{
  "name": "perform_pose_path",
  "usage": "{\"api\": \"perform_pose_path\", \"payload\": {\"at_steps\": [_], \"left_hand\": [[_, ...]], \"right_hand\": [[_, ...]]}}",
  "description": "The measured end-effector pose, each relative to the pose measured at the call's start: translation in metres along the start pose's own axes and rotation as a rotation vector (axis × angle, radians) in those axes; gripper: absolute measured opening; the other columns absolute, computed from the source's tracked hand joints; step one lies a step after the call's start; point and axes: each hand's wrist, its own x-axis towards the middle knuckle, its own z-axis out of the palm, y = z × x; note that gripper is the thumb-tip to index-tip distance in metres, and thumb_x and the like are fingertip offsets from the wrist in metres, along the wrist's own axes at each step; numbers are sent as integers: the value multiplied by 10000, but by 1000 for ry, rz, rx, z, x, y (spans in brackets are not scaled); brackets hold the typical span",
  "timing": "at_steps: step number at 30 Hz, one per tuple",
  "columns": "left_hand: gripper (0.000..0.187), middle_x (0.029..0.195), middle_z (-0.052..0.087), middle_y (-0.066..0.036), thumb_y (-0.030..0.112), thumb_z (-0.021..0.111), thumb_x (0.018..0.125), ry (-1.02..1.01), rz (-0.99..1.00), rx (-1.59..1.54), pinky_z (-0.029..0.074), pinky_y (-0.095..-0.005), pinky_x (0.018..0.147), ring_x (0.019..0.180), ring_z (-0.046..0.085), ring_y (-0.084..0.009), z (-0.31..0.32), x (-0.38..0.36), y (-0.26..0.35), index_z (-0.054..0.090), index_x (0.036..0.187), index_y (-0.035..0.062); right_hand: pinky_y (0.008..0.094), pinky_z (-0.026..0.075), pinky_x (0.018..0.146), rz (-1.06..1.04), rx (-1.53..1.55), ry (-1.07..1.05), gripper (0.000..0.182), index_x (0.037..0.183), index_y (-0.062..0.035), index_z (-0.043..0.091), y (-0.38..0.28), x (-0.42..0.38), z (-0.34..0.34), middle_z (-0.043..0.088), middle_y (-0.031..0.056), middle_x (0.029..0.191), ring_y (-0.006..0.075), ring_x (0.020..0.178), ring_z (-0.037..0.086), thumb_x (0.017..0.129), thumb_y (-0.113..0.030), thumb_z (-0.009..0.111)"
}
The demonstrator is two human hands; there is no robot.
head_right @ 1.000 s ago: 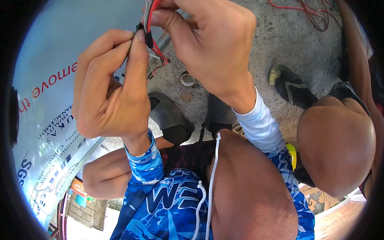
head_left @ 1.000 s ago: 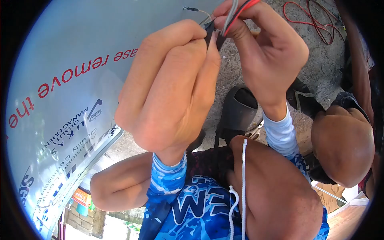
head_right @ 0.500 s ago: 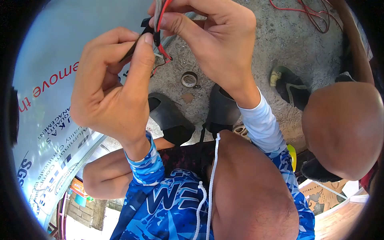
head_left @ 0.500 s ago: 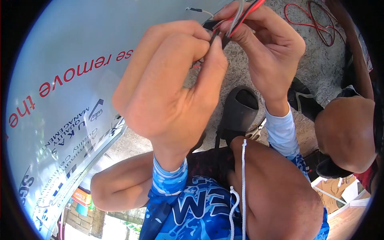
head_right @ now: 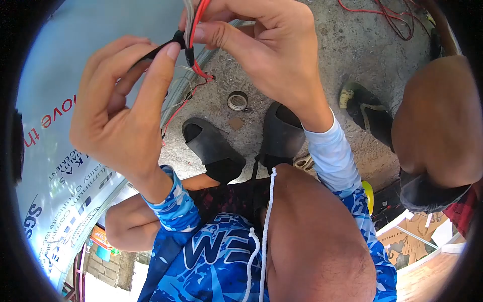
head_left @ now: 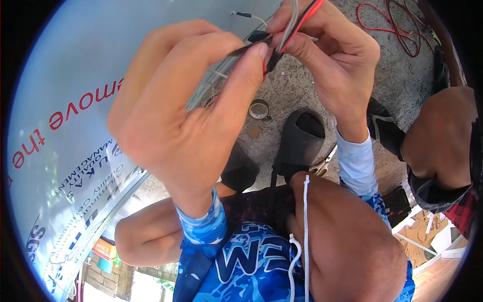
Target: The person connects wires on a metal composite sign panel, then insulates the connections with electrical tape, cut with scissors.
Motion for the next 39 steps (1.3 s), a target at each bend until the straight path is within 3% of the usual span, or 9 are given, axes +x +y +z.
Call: {"api": "perform_pose_path", "payload": {"at_steps": [8,11,16,19,22,23,25,28,39], "left_hand": [[175,876,689,-100,-71,738,773,-64,-163,91,545,-227,725,795,660,-135,-12,-4,31,714,945,-51],[220,836,696,-120,72,708,851,147,-465,-1,519,-220,718,754,647,-118,-7,-9,55,703,1038,-45],[493,812,700,-152,259,588,936,-246,-630,114,509,-218,685,682,629,-109,-35,-5,93,543,1251,-119],[558,798,699,-157,285,509,967,-191,-614,181,526,-216,651,638,641,-130,-37,-17,101,460,1315,-148],[506,896,691,-169,302,441,994,-127,-726,231,549,-244,649,744,679,-171,-61,-15,86,523,1269,-115],[455,972,674,-178,266,456,993,-28,-344,202,550,-262,687,824,675,-184,-54,-17,49,543,1242,-106],[354,1103,635,-192,193,489,987,89,-198,-111,543,-299,769,953,655,-206,-28,-4,5,582,1176,-92],[264,1095,640,-193,117,544,963,18,-596,-668,514,-334,865,974,643,-219,-3,10,-27,622,1109,-89],[227,938,690,-165,21,629,888,-150,-559,-660,589,-292,673,827,685,-210,4,20,-19,642,1089,-83]], "right_hand": [[271,498,558,-315,-497,-52,171,884,58,704,-8,10,3,636,157,886,189,700,639,728,20,761],[271,481,532,-518,-600,55,206,866,53,712,11,8,6,639,166,853,193,659,630,668,46,769],[267,466,521,-754,-617,239,259,861,48,725,21,15,14,646,173,822,197,638,622,607,68,769],[258,485,536,-748,-546,31,230,870,45,725,14,23,10,650,159,871,182,666,629,644,72,759],[245,518,592,-325,-395,121,155,909,52,707,13,20,11,646,129,923,157,706,631,756,50,729],[242,529,622,-236,-181,106,122,929,56,695,20,17,9,641,119,940,146,735,630,810,30,700],[238,539,652,-151,42,84,98,949,59,682,26,12,10,636,108,957,135,765,628,865,10,670],[244,527,682,-46,203,9,107,965,66,668,28,10,7,634,106,949,136,798,622,894,-13,652],[244,480,711,-1,169,-40,61,928,38,676,33,12,-5,628,93,960,134,848,601,879,10,653]]}}
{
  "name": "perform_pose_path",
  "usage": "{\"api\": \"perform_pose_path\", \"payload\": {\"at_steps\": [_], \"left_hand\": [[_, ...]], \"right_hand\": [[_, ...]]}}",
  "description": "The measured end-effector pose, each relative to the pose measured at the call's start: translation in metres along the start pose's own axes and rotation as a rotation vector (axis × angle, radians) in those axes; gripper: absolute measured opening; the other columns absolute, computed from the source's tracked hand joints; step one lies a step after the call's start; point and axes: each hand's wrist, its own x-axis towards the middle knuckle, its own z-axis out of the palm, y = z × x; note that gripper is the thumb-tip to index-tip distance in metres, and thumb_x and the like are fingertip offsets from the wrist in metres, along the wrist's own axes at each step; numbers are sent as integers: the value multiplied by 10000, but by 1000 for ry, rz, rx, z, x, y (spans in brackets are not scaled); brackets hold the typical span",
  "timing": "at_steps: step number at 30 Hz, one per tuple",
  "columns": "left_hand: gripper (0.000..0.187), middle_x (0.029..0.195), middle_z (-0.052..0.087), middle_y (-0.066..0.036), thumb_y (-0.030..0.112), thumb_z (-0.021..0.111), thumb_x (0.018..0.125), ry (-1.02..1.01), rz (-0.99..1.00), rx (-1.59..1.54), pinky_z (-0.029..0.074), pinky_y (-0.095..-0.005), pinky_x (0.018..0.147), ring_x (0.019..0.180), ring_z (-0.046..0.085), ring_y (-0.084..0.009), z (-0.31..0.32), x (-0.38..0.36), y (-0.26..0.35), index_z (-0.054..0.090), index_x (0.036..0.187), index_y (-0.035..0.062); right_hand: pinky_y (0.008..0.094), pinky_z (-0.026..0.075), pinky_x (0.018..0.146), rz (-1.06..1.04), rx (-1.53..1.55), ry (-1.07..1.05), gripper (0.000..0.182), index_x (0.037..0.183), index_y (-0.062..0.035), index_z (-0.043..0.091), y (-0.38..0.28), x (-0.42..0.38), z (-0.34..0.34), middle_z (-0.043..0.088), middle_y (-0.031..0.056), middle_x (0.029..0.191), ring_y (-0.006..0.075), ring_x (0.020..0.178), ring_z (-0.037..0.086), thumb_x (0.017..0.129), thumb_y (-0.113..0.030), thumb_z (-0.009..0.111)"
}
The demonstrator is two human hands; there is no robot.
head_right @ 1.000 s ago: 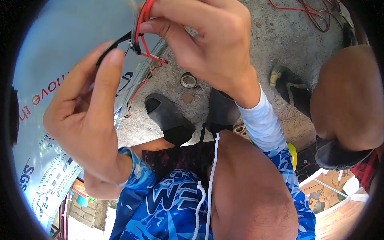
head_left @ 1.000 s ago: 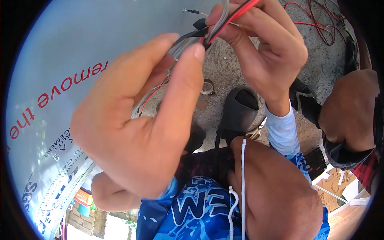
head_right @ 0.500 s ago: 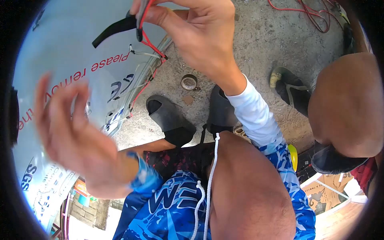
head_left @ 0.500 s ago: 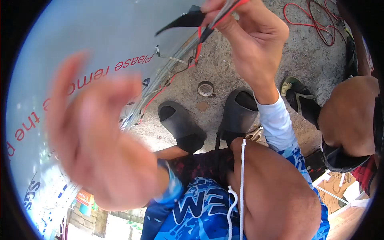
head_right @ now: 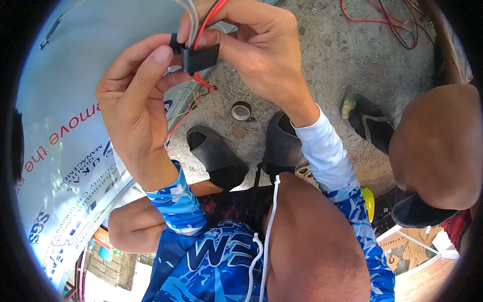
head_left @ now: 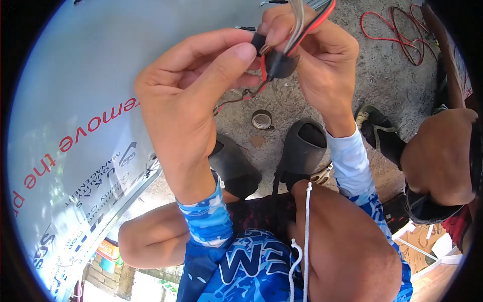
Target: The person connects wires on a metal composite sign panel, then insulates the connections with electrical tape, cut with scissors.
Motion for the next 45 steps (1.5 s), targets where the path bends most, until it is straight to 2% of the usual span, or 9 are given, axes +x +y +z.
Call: {"api": "perform_pose_path", "payload": {"at_steps": [8,14,17,23,26,29,34,40,45], "left_hand": [[274,948,689,-164,-47,660,834,-6,54,58,589,-280,689,856,677,-194,5,3,-3,628,1103,-85],[430,1104,621,-183,-156,703,727,94,578,208,600,-332,773,955,638,-208,11,-8,-19,584,1136,-99],[494,1102,611,-174,-193,734,668,39,627,303,607,-347,779,959,631,-220,14,-12,-21,583,1129,-102],[402,1041,632,-171,-165,761,668,75,550,317,611,-299,729,848,658,-206,20,-12,-17,628,1040,-93],[271,975,652,-171,-139,720,737,80,557,321,622,-296,651,804,676,-210,20,-14,-16,643,991,-85],[170,917,662,-174,-91,654,822,169,353,-18,629,-322,568,790,683,-216,23,-16,-14,637,991,-80],[156,889,656,-191,-2,583,905,262,157,-105,633,-358,536,741,678,-228,29,-16,-14,605,1030,-93],[185,891,648,-197,63,531,956,230,153,-468,628,-362,560,740,668,-217,31,-17,-18,566,1028,-104],[131,894,661,-178,6,588,916,240,250,-240,601,-329,546,730,670,-209,33,-19,-24,570,1012,-81]], "right_hand": [[255,466,755,92,96,-42,76,909,27,662,1,3,-1,624,88,952,138,842,589,891,-47,664],[268,472,767,96,124,-2,133,927,41,647,3,0,-6,644,103,927,150,855,597,887,-81,682],[277,478,760,73,125,-12,146,933,44,645,3,0,-5,647,103,920,153,843,601,882,-84,690],[265,489,720,107,121,-3,163,946,44,648,-6,0,-7,644,104,924,143,810,607,874,-93,700],[251,489,701,107,102,-16,167,953,48,650,-7,2,-7,643,108,930,137,800,607,872,-89,701],[244,491,689,121,136,-10,171,964,57,651,-10,-1,-1,643,110,930,135,792,608,868,-75,700],[246,501,682,151,6,-130,181,987,66,650,-12,2,-12,649,116,921,134,786,617,868,-62,697],[247,499,679,117,-5,-45,206,1005,74,644,-16,-1,-5,660,123,937,122,776,619,868,-69,700],[250,505,688,148,51,-50,199,1006,77,643,-19,-2,-1,663,128,944,131,784,624,867,-54,698]]}}
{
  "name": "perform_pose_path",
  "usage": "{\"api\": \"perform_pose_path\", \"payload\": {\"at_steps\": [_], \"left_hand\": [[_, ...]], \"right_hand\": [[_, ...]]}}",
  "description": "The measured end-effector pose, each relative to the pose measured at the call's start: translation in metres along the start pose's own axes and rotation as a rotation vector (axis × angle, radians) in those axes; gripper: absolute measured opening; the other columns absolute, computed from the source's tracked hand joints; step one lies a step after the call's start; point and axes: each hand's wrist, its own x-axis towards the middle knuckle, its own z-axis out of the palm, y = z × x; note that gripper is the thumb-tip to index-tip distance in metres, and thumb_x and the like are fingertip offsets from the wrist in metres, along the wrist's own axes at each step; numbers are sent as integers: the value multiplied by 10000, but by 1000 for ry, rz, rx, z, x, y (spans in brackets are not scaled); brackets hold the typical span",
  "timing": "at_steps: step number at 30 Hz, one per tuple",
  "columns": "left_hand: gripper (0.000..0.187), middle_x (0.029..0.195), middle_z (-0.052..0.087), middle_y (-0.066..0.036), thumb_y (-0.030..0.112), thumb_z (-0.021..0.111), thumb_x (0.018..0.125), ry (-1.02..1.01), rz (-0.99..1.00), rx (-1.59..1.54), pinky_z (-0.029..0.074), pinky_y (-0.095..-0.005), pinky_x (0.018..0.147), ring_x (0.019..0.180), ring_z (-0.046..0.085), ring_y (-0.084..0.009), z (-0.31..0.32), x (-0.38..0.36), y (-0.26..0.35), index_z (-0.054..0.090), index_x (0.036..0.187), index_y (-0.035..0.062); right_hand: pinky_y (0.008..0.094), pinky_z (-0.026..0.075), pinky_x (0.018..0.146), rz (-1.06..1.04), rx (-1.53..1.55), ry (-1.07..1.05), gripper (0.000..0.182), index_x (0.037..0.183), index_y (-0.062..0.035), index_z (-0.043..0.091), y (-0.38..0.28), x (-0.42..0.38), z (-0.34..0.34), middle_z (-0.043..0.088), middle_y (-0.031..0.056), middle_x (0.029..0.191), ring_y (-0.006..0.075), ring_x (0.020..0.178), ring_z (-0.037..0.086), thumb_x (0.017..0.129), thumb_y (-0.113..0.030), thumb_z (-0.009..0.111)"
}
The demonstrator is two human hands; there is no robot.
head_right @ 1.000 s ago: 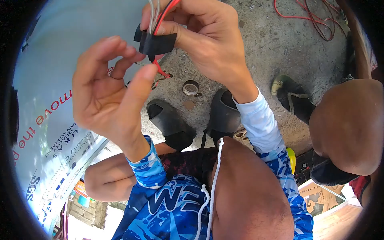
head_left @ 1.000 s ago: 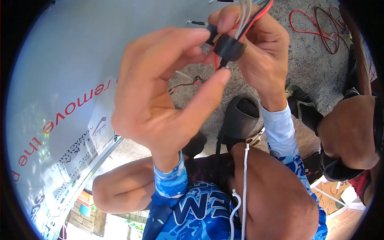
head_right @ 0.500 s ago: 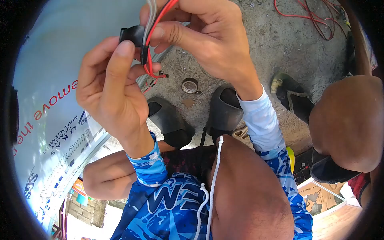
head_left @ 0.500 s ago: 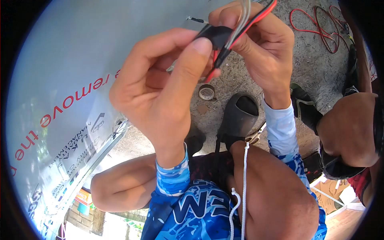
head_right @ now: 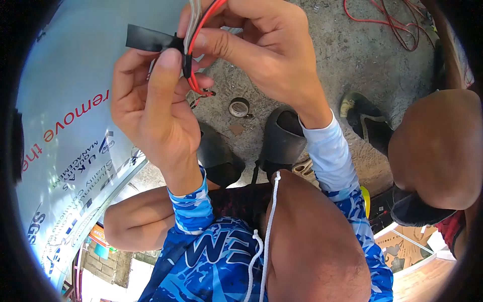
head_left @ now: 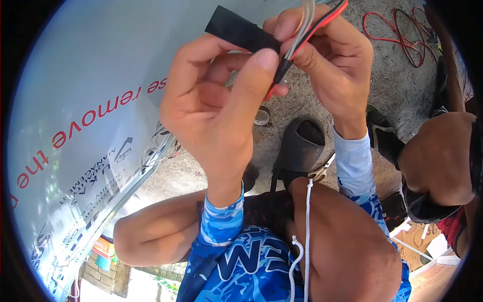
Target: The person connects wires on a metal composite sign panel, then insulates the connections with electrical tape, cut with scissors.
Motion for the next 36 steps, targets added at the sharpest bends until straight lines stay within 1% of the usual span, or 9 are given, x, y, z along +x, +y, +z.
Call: {"api": "perform_pose_path", "payload": {"at_steps": [4,10,19,22,24,25,27,31,36], "left_hand": [[151,880,681,-156,-69,638,862,5,1,-19,590,-310,570,710,675,-196,-2,0,0,576,999,-59],[140,866,684,-160,-75,633,870,97,57,88,589,-297,638,720,682,-193,4,-5,2,571,994,-60],[127,838,684,-168,-70,650,860,117,107,69,568,-265,630,721,684,-188,10,-8,4,555,941,-50],[132,814,682,-162,-67,662,854,233,115,98,549,-246,638,710,674,-168,18,-9,4,540,894,-35],[139,806,680,-159,-70,664,852,276,155,97,541,-238,650,707,668,-159,22,-10,1,534,884,-31],[147,798,679,-157,-72,666,849,320,192,96,534,-231,662,704,663,-149,24,-11,0,529,875,-27],[150,794,678,-153,-72,666,850,342,212,125,527,-226,671,703,661,-142,28,-12,-4,526,877,-27],[149,794,682,-150,-71,663,854,365,227,144,518,-216,679,716,661,-135,30,-14,-8,523,881,-28],[149,800,686,-154,-61,660,860,343,227,168,516,-215,682,737,666,-139,27,-11,-8,518,886,-25]], "right_hand": [[255,514,697,-85,-22,-15,192,1011,81,639,2,2,3,662,131,947,139,790,628,870,-40,690],[271,534,689,-31,-19,6,194,1020,85,633,-4,1,8,656,137,949,153,780,639,876,-36,681],[262,543,685,-159,-27,9,248,1014,88,609,-5,5,12,659,144,920,152,782,646,839,-46,722],[261,548,692,-55,-54,126,206,976,79,650,-10,0,15,660,134,936,159,783,642,817,-20,736],[241,532,716,146,-284,244,267,1102,70,619,-15,-12,17,674,99,965,110,802,650,882,-66,685],[241,532,716,144,-284,245,267,1102,70,619,-19,-14,21,674,99,965,110,802,650,882,-66,685],[251,528,740,144,-202,171,258,1039,62,650,-26,-12,30,681,112,988,124,831,647,827,-51,742],[256,530,743,159,-184,176,235,1019,57,659,-20,-15,27,678,109,992,132,838,646,825,-46,743],[262,529,747,259,273,195,212,1031,71,651,-15,-14,28,670,111,999,134,841,637,856,-35,705]]}}
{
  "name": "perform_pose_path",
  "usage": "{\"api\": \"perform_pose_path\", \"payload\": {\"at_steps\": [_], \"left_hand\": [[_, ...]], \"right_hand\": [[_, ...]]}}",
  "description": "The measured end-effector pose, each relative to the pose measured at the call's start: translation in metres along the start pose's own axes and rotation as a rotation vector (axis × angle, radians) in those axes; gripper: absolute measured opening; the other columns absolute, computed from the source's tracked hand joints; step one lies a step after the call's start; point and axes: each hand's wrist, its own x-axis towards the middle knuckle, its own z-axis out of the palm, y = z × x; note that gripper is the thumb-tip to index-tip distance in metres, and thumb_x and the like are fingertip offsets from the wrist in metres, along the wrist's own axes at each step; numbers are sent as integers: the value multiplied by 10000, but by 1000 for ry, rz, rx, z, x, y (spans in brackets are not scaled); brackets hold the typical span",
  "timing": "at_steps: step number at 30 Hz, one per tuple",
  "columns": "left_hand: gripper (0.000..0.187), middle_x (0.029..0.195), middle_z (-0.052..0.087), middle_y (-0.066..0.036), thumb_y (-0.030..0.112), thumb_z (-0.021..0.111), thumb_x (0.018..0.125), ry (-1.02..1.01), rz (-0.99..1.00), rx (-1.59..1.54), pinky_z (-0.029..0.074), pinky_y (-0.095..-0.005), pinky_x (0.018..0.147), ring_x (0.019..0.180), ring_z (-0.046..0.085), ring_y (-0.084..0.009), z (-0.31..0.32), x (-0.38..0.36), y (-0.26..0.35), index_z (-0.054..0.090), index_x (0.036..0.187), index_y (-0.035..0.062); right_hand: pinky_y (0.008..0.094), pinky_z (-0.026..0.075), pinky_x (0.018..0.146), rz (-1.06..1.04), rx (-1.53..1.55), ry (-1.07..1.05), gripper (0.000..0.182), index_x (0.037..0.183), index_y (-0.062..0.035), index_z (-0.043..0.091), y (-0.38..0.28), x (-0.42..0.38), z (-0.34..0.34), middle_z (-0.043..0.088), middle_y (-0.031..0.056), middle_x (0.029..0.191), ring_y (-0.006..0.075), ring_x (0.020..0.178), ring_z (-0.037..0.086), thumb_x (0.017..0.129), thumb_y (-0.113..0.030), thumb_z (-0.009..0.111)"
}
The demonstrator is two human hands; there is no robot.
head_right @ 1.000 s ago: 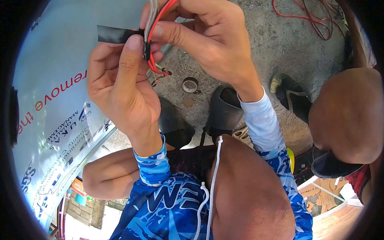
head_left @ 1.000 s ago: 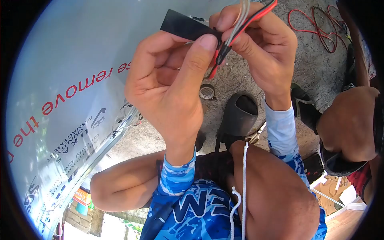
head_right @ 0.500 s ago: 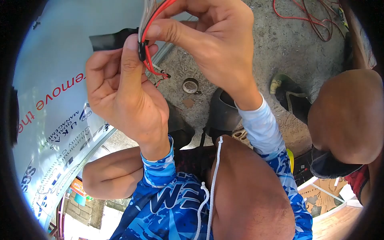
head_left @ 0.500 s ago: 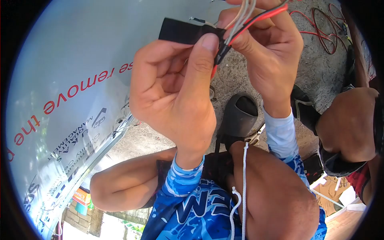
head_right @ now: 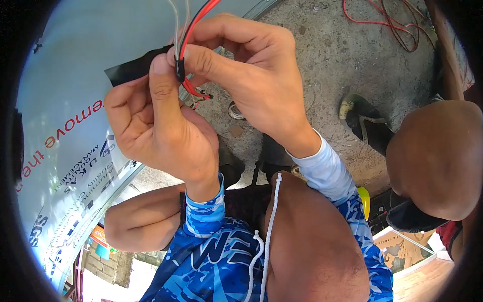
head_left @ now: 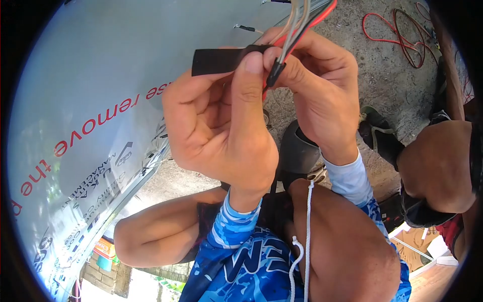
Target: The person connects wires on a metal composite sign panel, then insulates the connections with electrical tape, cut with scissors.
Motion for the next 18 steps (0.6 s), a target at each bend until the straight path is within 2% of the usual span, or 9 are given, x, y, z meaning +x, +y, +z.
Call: {"api": "perform_pose_path", "payload": {"at_steps": [1,3,7,11,16,18], "left_hand": [[147,800,687,-155,-55,659,864,-10,-6,-5,518,-217,683,742,668,-141,0,0,0,517,890,-25],[140,806,686,-153,-49,654,870,-31,-25,-22,517,-216,681,745,664,-137,-2,0,1,519,899,-26],[111,826,680,-141,-37,633,889,-77,-106,-81,510,-209,681,760,651,-124,-4,0,6,528,926,-34],[98,849,672,-126,-35,622,896,-73,-196,-81,503,-203,678,769,641,-117,-4,0,12,535,941,-36],[79,875,662,-110,-32,617,898,-107,-277,-255,503,-214,662,770,638,-123,-10,0,9,550,939,-20],[78,871,662,-108,-33,616,898,-104,-287,-263,504,-221,656,762,638,-127,-10,1,10,551,938,-17]], "right_hand": [[262,529,747,-1,1,0,212,1031,71,651,0,0,0,670,111,999,134,841,637,856,-35,705],[260,522,745,-164,-270,-1,197,1030,80,646,2,0,-1,667,115,986,134,839,626,867,-23,686],[258,511,748,-251,-247,39,187,1027,87,642,1,-4,7,657,118,984,136,848,614,866,-3,679],[261,503,753,-355,-352,32,151,992,90,648,8,-7,-5,639,121,999,147,864,605,855,34,677],[268,508,745,-425,-438,54,112,943,87,658,10,-7,-7,628,123,992,159,866,607,839,54,682],[271,512,739,-456,-521,-67,102,928,85,661,7,-3,-16,631,125,984,167,857,616,831,64,682]]}}
